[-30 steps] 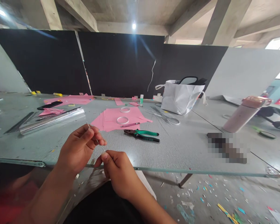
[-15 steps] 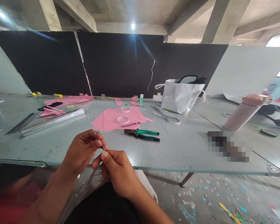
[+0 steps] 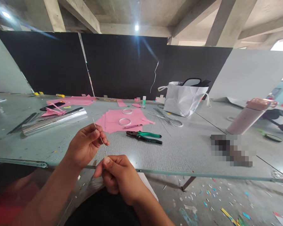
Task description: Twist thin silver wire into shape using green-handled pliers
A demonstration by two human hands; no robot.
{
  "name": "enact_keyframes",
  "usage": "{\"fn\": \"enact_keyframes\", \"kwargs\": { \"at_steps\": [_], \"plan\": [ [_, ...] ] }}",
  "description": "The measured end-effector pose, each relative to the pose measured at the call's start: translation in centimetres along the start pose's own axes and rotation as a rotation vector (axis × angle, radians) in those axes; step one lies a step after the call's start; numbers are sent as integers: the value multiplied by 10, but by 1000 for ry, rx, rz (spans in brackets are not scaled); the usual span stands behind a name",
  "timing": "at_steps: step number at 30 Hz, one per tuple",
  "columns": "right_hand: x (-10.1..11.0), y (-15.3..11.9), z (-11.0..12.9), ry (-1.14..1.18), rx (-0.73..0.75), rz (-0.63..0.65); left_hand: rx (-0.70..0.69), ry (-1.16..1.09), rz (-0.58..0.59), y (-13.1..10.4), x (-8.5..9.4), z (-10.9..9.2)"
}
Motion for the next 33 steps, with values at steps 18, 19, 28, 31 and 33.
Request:
{"fn": "enact_keyframes", "kwargs": {
  "at_steps": [18,19,28,31,33],
  "plan": [
    [8,1,3,-134,88,-115,159,175,143,-5,-3,20],
    [9,2,3,-197,111,-157,149,225,110,-7,-1,20],
    [22,0,9,-883,205,-413,-79,361,-201,-4,15,-3],
    [23,-3,10,-949,168,-410,-91,370,-271,-2,21,-11],
    [23,-4,10,-971,160,-427,-119,387,-294,-2,22,-14]
  ]
}}
Point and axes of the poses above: each hand's wrist, its own y-axis towards the middle knuckle, its own x-axis out of the back of the hand, z = x × y, the point moved 3 cm from there along y, towards the middle knuckle
